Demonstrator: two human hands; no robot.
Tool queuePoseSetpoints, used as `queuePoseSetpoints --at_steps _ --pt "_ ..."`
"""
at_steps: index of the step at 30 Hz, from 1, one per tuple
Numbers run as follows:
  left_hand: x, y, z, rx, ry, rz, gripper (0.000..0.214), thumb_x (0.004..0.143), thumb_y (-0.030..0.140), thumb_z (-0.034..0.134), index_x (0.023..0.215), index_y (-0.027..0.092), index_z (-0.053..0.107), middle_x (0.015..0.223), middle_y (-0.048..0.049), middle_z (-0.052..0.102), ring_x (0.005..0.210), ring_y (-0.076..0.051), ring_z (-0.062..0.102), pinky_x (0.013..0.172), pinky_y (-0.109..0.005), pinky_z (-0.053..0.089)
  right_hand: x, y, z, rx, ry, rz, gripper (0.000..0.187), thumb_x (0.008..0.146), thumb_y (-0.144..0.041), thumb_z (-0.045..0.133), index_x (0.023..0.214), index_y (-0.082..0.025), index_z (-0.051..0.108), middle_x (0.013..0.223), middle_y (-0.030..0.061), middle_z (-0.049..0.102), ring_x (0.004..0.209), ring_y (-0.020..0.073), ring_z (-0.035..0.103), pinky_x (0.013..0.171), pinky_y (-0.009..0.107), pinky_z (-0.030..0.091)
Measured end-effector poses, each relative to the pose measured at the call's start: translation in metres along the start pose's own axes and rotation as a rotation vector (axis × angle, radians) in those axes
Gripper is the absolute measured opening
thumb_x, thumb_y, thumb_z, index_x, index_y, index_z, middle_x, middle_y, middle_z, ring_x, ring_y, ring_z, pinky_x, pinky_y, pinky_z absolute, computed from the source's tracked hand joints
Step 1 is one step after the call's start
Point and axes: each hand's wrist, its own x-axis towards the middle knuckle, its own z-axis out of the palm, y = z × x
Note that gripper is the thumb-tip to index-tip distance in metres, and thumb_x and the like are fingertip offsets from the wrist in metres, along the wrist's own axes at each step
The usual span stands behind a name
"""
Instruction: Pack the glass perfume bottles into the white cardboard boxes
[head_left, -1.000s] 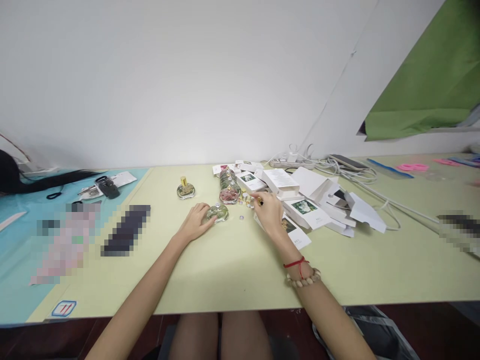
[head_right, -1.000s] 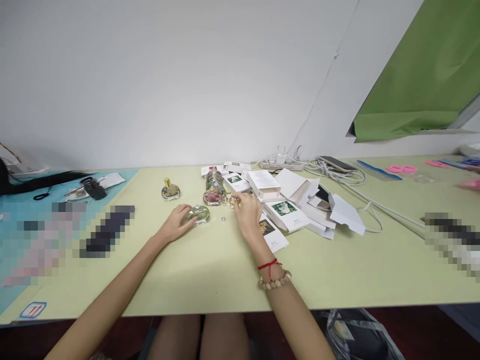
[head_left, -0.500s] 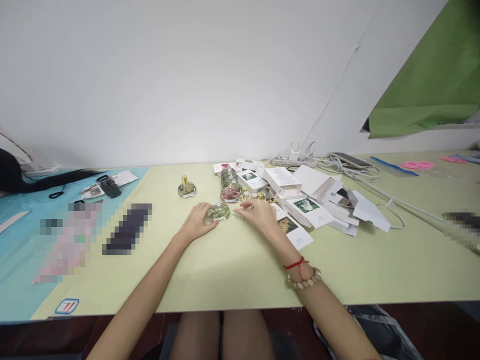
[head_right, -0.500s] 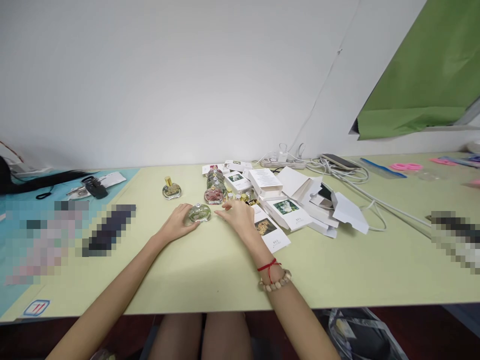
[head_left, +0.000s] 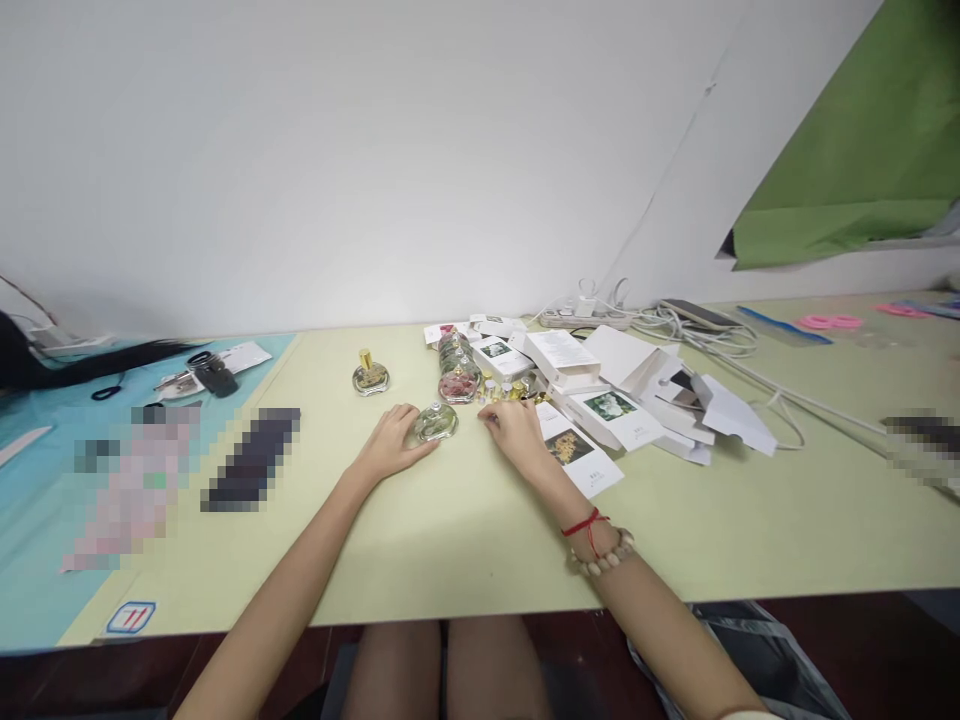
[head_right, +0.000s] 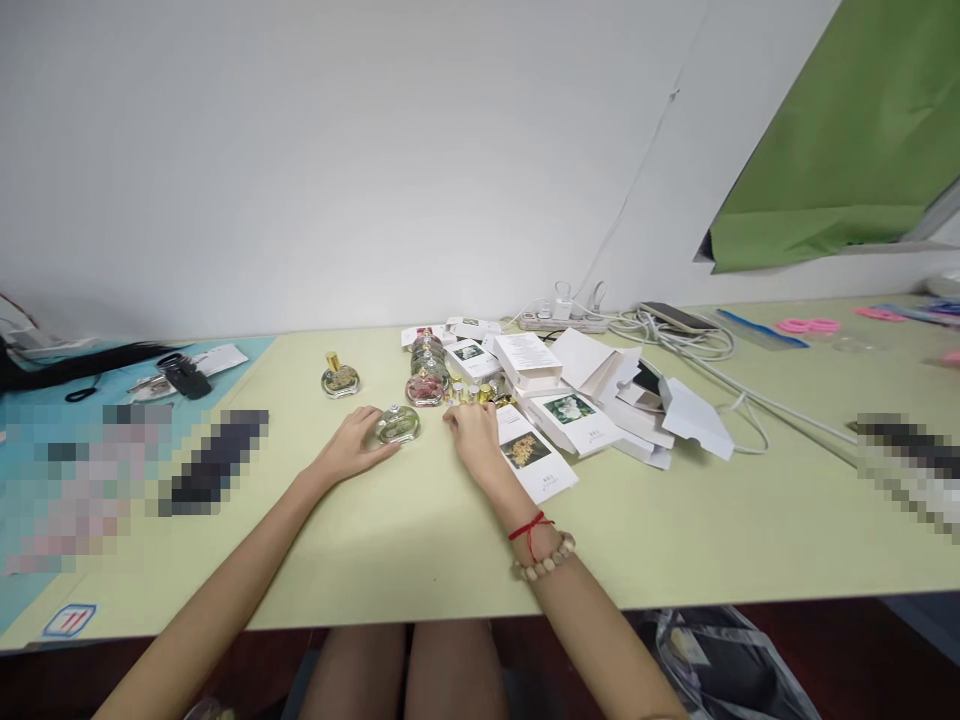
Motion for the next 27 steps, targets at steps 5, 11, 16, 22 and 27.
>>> queuePoseSetpoints --at_steps 5,11,16,22,27 --pt "-0.001 0.006 -0.005 -0.013 -0.008 0.023 0.029 0.079 0.044 0.051 0.094 0.02 0.055 0.094 -0.0053 0.054 0.091 -0.018 0.05 0.085 -0.034 0.041 0.0 0.004 -0.005 -0.006 0.051 0.057 0.03 0.075 -0.008 0.049 0.097 -0.021 0.065 0.105 0.006 0.064 0.098 0.0205 0.054 0.08 0.031 0.028" --pt "0.0 0.012 -0.008 -0.048 -0.06 0.038 0.025 0.078 0.035 0.052 0.096 0.019 0.053 0.094 -0.0063 0.054 0.089 -0.018 0.05 0.082 -0.034 0.041 0.002 0.009 -0.01 -0.071 0.055 0.154 0.026 0.072 -0.016 0.055 0.095 -0.022 0.066 0.096 0.0049 0.067 0.094 0.0224 0.055 0.081 0.034 0.025" --pt "0.0 0.015 -0.01 -0.041 -0.071 0.036 0.023 0.078 0.032 0.049 0.095 0.018 0.05 0.091 -0.0057 0.053 0.086 -0.018 0.049 0.08 -0.033 0.04 0.004 0.013 -0.008 -0.105 0.081 0.162 0.026 0.07 -0.023 0.058 0.095 -0.023 0.066 0.095 0.0044 0.067 0.095 0.0236 0.054 0.082 0.036 0.024" --pt "0.001 0.016 -0.011 -0.009 -0.067 0.041 0.022 0.078 0.034 0.049 0.094 0.018 0.05 0.091 -0.0058 0.053 0.086 -0.018 0.049 0.08 -0.033 0.04 0.005 0.013 -0.005 -0.107 0.096 0.153 0.025 0.068 -0.025 0.06 0.092 -0.022 0.067 0.09 0.0047 0.067 0.092 0.0244 0.054 0.082 0.037 0.024" --pt "0.001 0.017 -0.012 0.006 -0.081 0.023 0.023 0.079 0.036 0.048 0.093 0.018 0.05 0.092 -0.006 0.053 0.087 -0.018 0.049 0.081 -0.033 0.039 0.004 0.015 -0.005 -0.046 0.119 0.098 0.018 0.07 -0.017 0.057 0.083 -0.022 0.068 0.084 0.0035 0.068 0.088 0.0233 0.056 0.082 0.039 0.025"
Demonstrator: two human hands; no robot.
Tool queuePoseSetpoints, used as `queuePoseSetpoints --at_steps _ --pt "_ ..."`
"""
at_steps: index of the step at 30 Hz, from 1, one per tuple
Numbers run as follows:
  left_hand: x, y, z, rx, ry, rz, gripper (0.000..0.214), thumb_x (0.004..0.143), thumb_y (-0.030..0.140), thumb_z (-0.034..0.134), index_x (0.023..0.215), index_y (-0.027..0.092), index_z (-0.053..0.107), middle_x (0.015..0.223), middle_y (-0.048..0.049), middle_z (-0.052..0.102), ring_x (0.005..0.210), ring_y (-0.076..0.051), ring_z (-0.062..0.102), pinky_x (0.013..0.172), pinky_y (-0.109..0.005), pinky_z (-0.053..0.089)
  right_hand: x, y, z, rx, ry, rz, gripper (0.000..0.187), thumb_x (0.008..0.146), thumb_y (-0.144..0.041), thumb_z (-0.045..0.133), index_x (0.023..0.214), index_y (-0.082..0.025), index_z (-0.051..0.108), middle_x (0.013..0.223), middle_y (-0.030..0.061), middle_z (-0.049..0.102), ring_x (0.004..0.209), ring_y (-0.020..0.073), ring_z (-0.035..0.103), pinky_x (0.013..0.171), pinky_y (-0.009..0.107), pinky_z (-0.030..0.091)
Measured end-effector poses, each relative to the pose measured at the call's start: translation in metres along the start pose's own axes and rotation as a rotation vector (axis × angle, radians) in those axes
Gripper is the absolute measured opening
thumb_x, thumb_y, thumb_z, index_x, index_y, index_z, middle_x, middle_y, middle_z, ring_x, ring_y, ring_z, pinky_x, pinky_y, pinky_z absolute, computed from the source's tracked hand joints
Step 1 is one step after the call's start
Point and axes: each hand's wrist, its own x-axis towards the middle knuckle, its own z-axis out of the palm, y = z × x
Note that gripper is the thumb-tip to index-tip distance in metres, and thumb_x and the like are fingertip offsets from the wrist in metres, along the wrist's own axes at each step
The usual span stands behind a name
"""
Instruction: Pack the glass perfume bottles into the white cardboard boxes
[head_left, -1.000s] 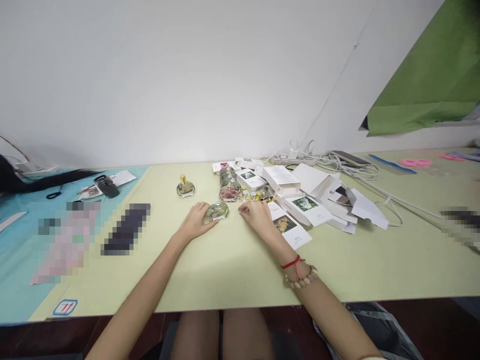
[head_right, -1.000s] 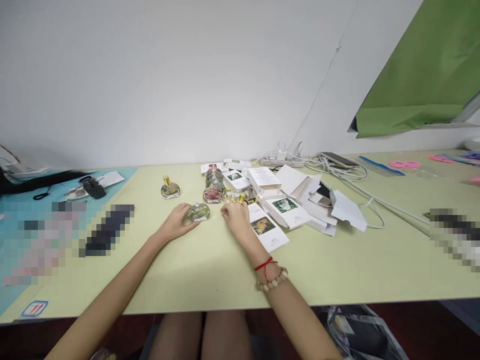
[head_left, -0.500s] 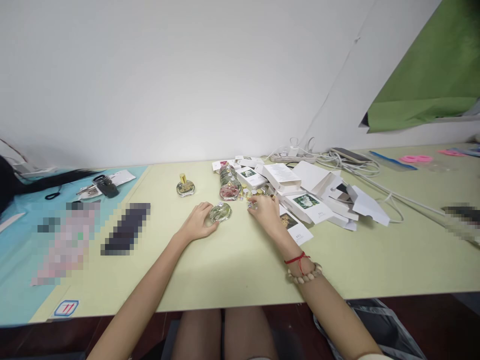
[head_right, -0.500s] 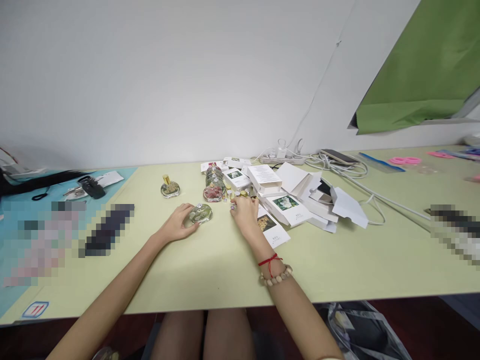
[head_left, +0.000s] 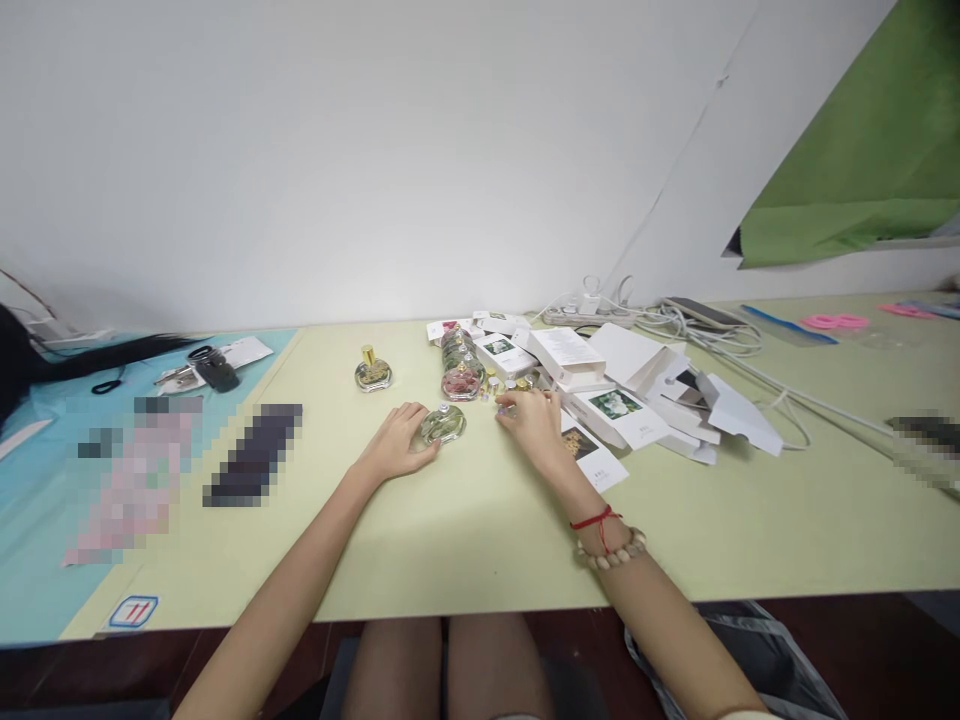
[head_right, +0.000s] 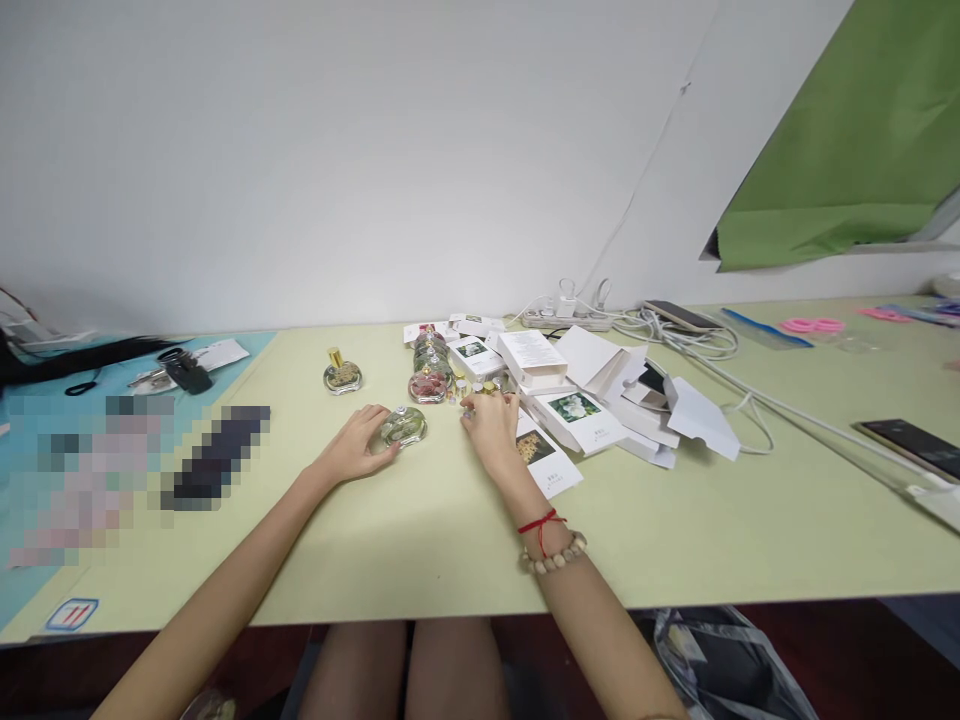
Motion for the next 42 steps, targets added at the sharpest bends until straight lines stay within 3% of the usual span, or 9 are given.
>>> queuePoseSetpoints --at_steps 4,9,13,19,25,28,35,42 --pt "0.0 0.003 -0.001 -0.044 -0.029 -0.044 0.028 0.086 0.04 0.036 0.099 0.019 0.05 0.092 -0.0053 0.055 0.087 -0.018 0.05 0.081 -0.033 0.039 -0.002 -0.007 -0.001 0.176 0.086 -0.051 0.015 0.072 -0.015 0.056 0.077 -0.021 0.068 0.081 0.0035 0.069 0.084 0.0222 0.058 0.087 0.044 0.027" --pt "-0.001 0.007 0.0 -0.102 -0.019 -0.088 0.036 0.089 0.042 0.029 0.115 0.022 0.043 0.103 -0.0053 0.057 0.094 -0.019 0.051 0.086 -0.034 0.039 -0.006 -0.036 -0.004 0.827 0.258 -0.078 0.017 0.071 -0.027 0.062 0.085 -0.019 0.067 0.09 0.0047 0.067 0.082 0.0174 0.061 0.081 0.035 0.045" --pt "-0.001 0.011 0.001 -0.13 -0.043 -0.066 0.037 0.089 0.043 0.028 0.116 0.022 0.044 0.1 -0.0053 0.058 0.093 -0.019 0.053 0.085 -0.034 0.04 -0.007 -0.05 -0.003 1.177 0.133 -0.004 0.023 0.063 -0.029 0.069 0.083 -0.017 0.066 0.087 0.0058 0.068 0.081 0.0174 0.063 0.078 0.033 0.051" --pt "0.0 0.019 -0.002 -0.163 -0.074 0.0 0.035 0.09 0.039 0.028 0.115 0.021 0.045 0.101 -0.006 0.059 0.091 -0.018 0.054 0.084 -0.033 0.04 -0.003 -0.047 -0.004 1.422 -0.017 0.121 0.033 0.059 -0.033 0.074 0.087 -0.018 0.066 0.091 0.0056 0.069 0.086 0.0196 0.065 0.084 0.035 0.05" --pt "0.0 0.021 -0.003 -0.156 -0.066 0.005 0.035 0.089 0.039 0.03 0.114 0.021 0.047 0.099 -0.0064 0.059 0.089 -0.018 0.054 0.082 -0.033 0.04 -0.001 -0.042 -0.006 1.496 -0.116 0.12 0.049 0.063 -0.039 0.071 0.107 -0.019 0.061 0.102 0.0081 0.066 0.097 0.0208 0.062 0.092 0.038 0.046" --pt "0.0 0.021 -0.003 -0.146 -0.067 -0.002 0.034 0.089 0.038 0.03 0.114 0.021 0.047 0.098 -0.0062 0.059 0.089 -0.018 0.054 0.082 -0.032 0.04 -0.002 -0.041 -0.005 1.511 -0.166 0.085 0.043 0.066 -0.04 0.07 0.103 -0.019 0.063 0.103 0.0075 0.066 0.095 0.0205 0.062 0.092 0.038 0.046" --pt "0.0 0.022 -0.004 -0.14 -0.069 0.002 0.033 0.089 0.038 0.031 0.113 0.021 0.046 0.099 -0.0054 0.059 0.089 -0.017 0.054 0.081 -0.031 0.04 -0.004 -0.042 -0.006 1.41 -0.107 0.017 0.031 0.062 -0.035 0.073 0.089 -0.02 0.068 0.099 0.0054 0.067 0.093 0.0198 0.062 0.089 0.035 0.047" --pt "0.0 0.021 -0.002 -0.142 -0.077 0.01 0.034 0.089 0.038 0.03 0.114 0.021 0.045 0.1 -0.0062 0.058 0.09 -0.018 0.053 0.081 -0.032 0.04 -0.008 -0.046 -0.015 1.161 -0.034 -0.192 0.025 0.078 -0.039 0.057 0.094 -0.024 0.069 0.1 0.005 0.067 0.096 0.0189 0.06 0.087 0.035 0.047"
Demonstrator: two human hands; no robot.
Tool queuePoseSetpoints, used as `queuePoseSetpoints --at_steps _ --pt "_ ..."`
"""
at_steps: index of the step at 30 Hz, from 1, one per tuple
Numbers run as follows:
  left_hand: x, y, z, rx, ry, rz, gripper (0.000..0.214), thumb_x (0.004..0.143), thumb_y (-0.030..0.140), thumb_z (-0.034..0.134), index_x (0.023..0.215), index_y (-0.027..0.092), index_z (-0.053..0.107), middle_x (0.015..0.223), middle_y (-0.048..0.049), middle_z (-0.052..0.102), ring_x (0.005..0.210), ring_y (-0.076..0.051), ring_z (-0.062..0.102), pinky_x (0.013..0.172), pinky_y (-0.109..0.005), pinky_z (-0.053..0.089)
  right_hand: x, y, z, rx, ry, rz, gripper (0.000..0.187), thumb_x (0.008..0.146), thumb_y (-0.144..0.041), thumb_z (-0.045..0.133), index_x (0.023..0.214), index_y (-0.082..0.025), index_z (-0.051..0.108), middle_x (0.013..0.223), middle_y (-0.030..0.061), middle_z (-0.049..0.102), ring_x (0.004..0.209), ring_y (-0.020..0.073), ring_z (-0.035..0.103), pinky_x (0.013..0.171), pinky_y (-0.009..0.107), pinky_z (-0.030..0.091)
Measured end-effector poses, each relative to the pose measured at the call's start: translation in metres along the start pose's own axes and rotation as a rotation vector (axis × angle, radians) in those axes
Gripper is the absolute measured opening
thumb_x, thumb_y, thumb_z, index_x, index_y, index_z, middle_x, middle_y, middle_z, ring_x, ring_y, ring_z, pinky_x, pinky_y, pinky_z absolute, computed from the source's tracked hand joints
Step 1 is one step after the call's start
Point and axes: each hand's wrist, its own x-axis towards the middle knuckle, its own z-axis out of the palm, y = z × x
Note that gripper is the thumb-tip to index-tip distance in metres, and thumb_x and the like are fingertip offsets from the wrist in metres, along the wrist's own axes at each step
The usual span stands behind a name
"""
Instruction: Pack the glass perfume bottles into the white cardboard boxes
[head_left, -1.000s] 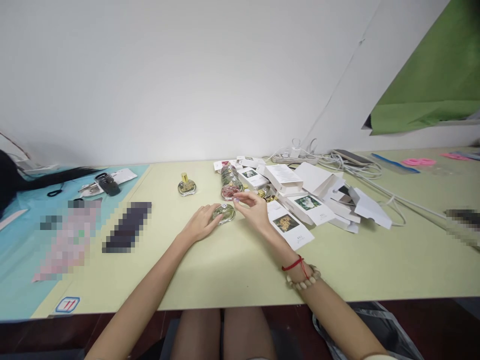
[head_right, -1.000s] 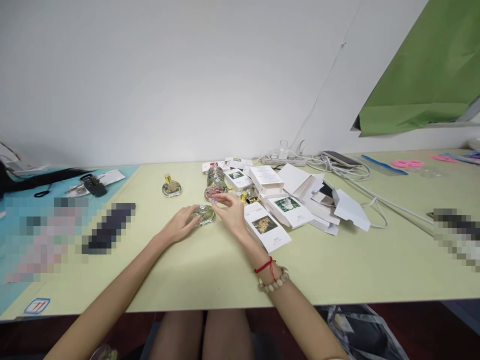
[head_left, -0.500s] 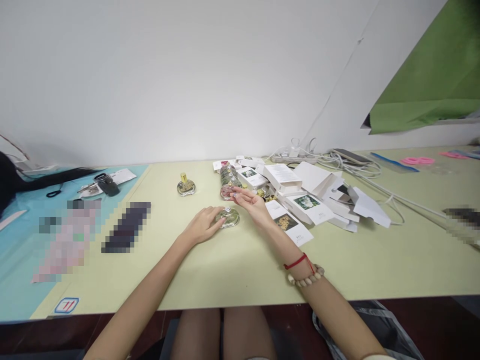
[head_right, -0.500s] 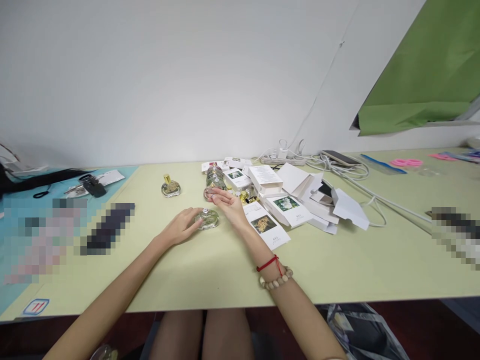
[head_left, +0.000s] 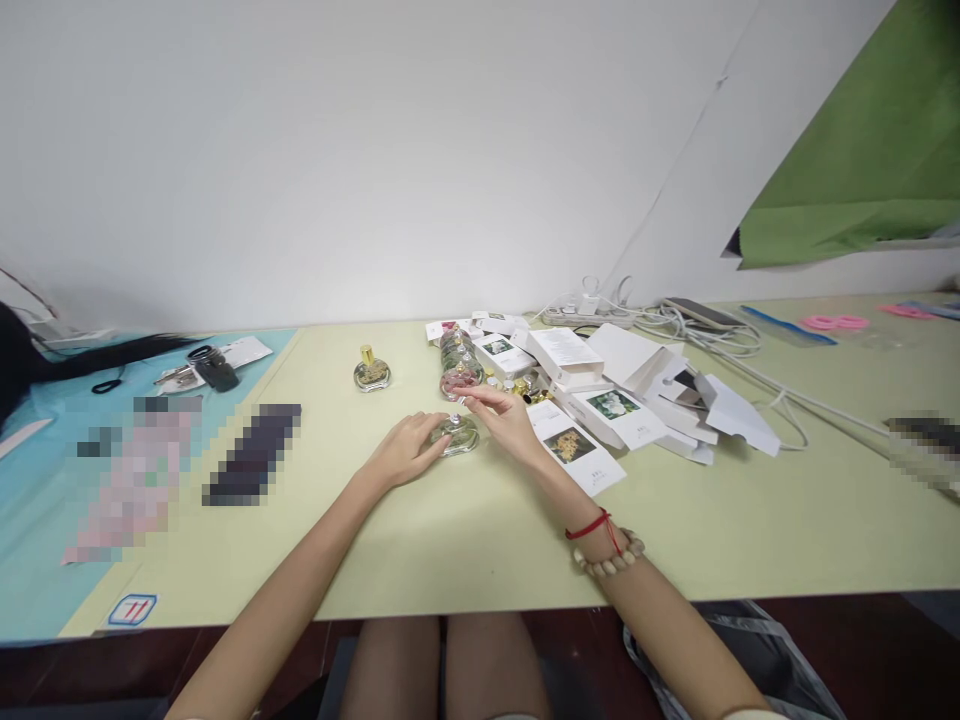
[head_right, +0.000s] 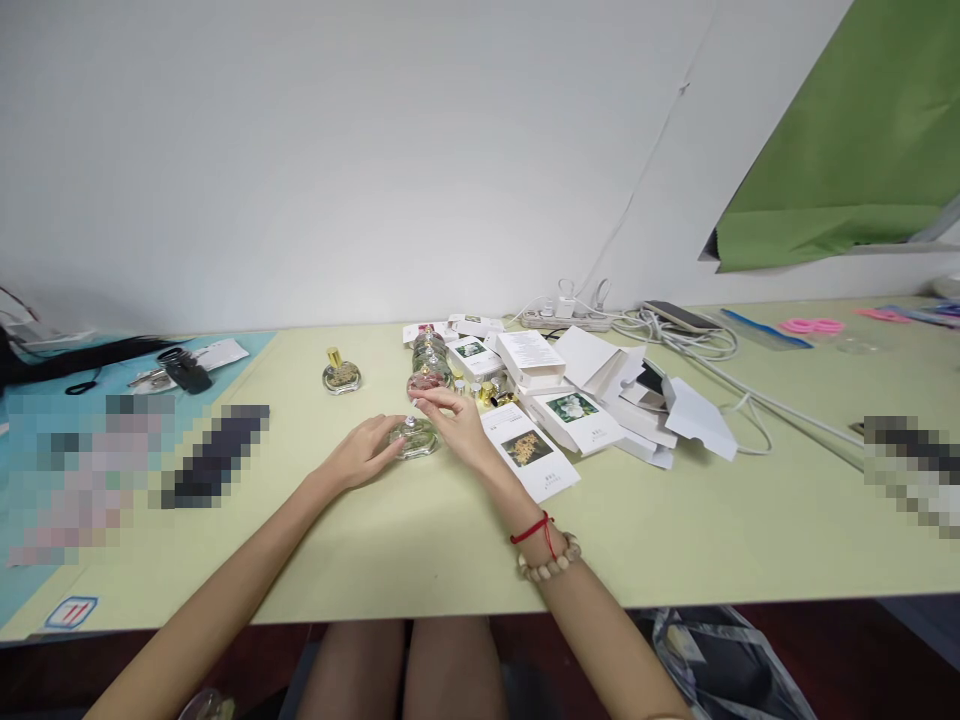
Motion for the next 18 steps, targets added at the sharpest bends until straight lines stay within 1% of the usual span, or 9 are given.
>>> queuePoseSetpoints --at_steps 3,9,18 --pt "0.0 -0.0007 0.0004 0.0 0.006 0.0 0.033 0.089 0.038 0.03 0.113 0.021 0.046 0.099 -0.006 0.058 0.088 -0.018 0.053 0.08 -0.032 0.04 0.0001 0.0011 -0.0007 -0.062 -0.033 -0.049 0.023 0.079 -0.038 0.057 0.094 -0.026 0.069 0.098 0.0044 0.067 0.094 0.0179 0.06 0.087 0.034 0.046" --pt "0.0002 -0.0006 0.0008 0.005 0.014 0.007 0.034 0.089 0.038 0.031 0.114 0.021 0.046 0.094 -0.0055 0.058 0.085 -0.018 0.053 0.079 -0.032 0.04 0.0004 0.004 0.0009 -0.127 -0.078 -0.07 0.019 0.076 -0.036 0.061 0.087 -0.025 0.071 0.093 0.0043 0.066 0.092 0.0175 0.059 0.087 0.034 0.044" --pt "0.0003 0.0025 -0.0016 -0.011 -0.001 0.005 0.034 0.09 0.038 0.029 0.115 0.022 0.045 0.096 -0.0056 0.058 0.087 -0.018 0.053 0.08 -0.032 0.04 -0.0019 0.0019 0.0023 -0.114 -0.048 0.008 0.022 0.068 -0.037 0.068 0.084 -0.022 0.07 0.091 0.0046 0.068 0.089 0.019 0.061 0.084 0.034 0.046"
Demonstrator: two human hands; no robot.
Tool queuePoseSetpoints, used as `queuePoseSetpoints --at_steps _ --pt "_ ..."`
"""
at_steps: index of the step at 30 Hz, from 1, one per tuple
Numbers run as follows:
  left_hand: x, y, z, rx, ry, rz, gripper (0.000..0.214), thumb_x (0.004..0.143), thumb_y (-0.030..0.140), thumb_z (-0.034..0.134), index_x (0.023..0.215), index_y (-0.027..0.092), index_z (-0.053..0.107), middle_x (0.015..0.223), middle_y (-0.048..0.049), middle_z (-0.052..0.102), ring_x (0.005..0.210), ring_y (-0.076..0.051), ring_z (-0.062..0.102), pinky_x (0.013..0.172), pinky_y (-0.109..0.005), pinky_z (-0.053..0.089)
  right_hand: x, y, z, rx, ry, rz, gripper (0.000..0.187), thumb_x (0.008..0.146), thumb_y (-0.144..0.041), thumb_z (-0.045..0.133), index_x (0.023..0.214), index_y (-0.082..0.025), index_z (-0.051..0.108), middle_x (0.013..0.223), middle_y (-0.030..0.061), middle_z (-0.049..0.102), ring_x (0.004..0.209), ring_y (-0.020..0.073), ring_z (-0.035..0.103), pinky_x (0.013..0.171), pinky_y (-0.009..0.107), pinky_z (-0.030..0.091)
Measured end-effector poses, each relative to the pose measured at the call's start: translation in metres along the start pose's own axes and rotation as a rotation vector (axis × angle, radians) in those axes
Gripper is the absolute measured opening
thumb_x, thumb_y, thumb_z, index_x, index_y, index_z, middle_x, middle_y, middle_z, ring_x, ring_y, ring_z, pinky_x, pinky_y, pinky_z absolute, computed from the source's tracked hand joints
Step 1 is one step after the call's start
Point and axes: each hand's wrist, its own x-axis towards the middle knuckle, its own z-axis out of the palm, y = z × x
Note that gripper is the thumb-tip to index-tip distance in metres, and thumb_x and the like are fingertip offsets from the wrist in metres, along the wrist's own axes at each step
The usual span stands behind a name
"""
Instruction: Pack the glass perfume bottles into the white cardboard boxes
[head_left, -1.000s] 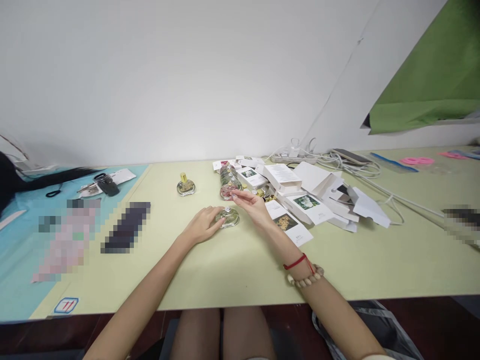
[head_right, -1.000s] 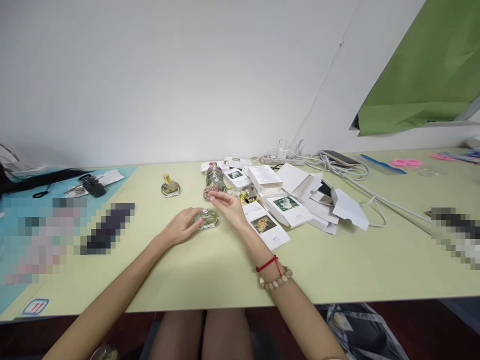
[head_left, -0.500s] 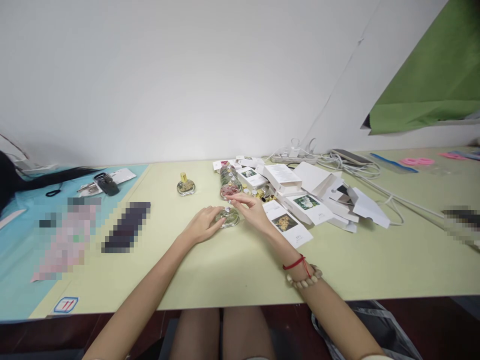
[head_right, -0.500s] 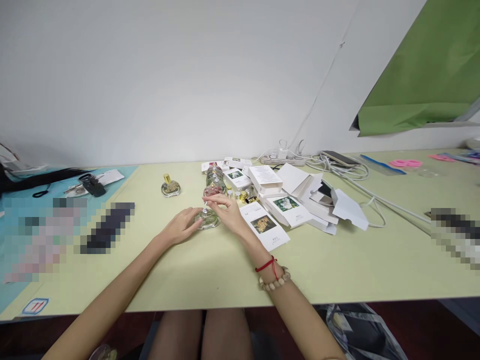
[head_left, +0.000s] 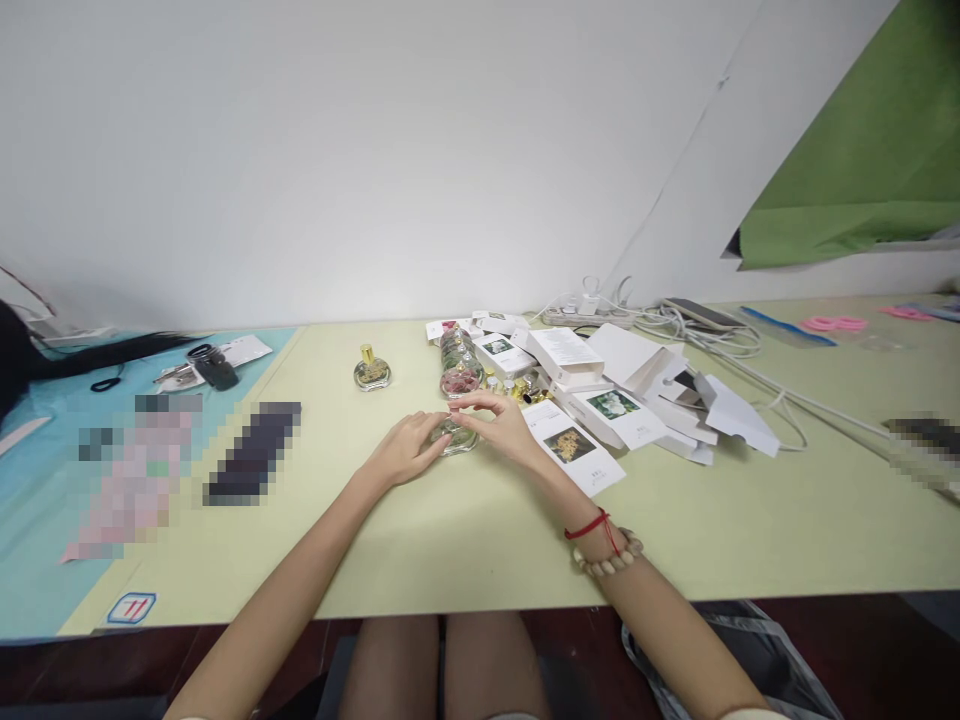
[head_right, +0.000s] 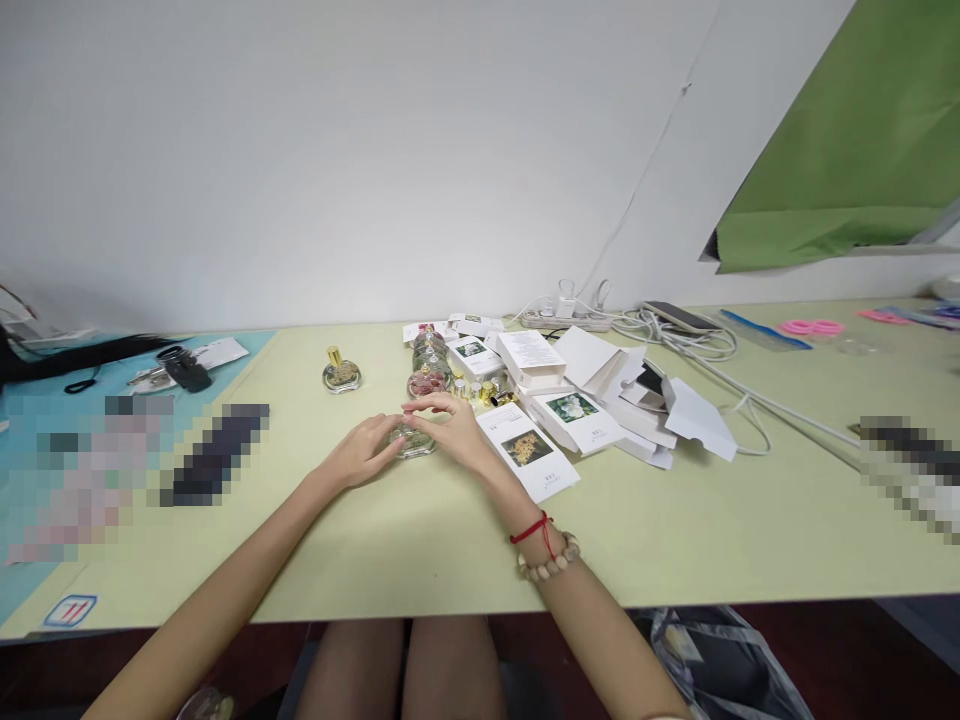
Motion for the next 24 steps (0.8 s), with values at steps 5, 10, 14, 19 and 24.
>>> queuePoseSetpoints --at_steps 5,10,14,19,24 --pt "0.0 0.0 0.0 -0.009 0.0 0.004 0.033 0.09 0.038 0.029 0.112 0.021 0.046 0.096 -0.0056 0.059 0.086 -0.018 0.053 0.079 -0.032 0.04 -0.001 -0.003 -0.001 -0.02 0.011 -0.011 0.023 0.065 -0.038 0.07 0.081 -0.022 0.071 0.087 0.0052 0.069 0.086 0.0203 0.062 0.082 0.035 0.047" --pt "0.0 0.001 0.001 -0.011 0.001 -0.003 0.032 0.09 0.038 0.029 0.111 0.022 0.046 0.094 -0.0051 0.058 0.086 -0.017 0.053 0.078 -0.03 0.04 -0.001 -0.002 -0.002 -0.062 0.027 -0.044 0.023 0.065 -0.038 0.069 0.08 -0.021 0.071 0.082 0.0047 0.069 0.08 0.0192 0.062 0.077 0.032 0.047" --pt "0.001 0.0 0.001 -0.009 -0.016 -0.01 0.033 0.09 0.04 0.028 0.11 0.022 0.047 0.093 -0.0046 0.057 0.086 -0.017 0.052 0.078 -0.031 0.04 0.0 0.0 -0.005 -0.096 0.018 -0.04 0.023 0.064 -0.039 0.069 0.076 -0.019 0.069 0.077 0.0039 0.068 0.074 0.0177 0.06 0.071 0.031 0.046" --pt "0.002 -0.001 0.001 -0.024 -0.024 0.001 0.034 0.09 0.04 0.027 0.109 0.021 0.048 0.095 -0.005 0.057 0.088 -0.017 0.052 0.079 -0.031 0.04 0.001 0.001 -0.01 -0.113 -0.012 -0.027 0.024 0.064 -0.039 0.07 0.077 -0.02 0.07 0.076 0.0033 0.068 0.075 0.0176 0.061 0.073 0.031 0.045" --pt "0.002 -0.003 0.002 -0.017 -0.017 -0.012 0.033 0.09 0.041 0.028 0.103 0.02 0.05 0.089 -0.0045 0.056 0.085 -0.016 0.051 0.077 -0.03 0.04 0.002 0.002 -0.01 -0.056 -0.006 -0.001 0.024 0.064 -0.038 0.07 0.079 -0.019 0.07 0.078 0.0038 0.068 0.078 0.0176 0.061 0.075 0.031 0.044"
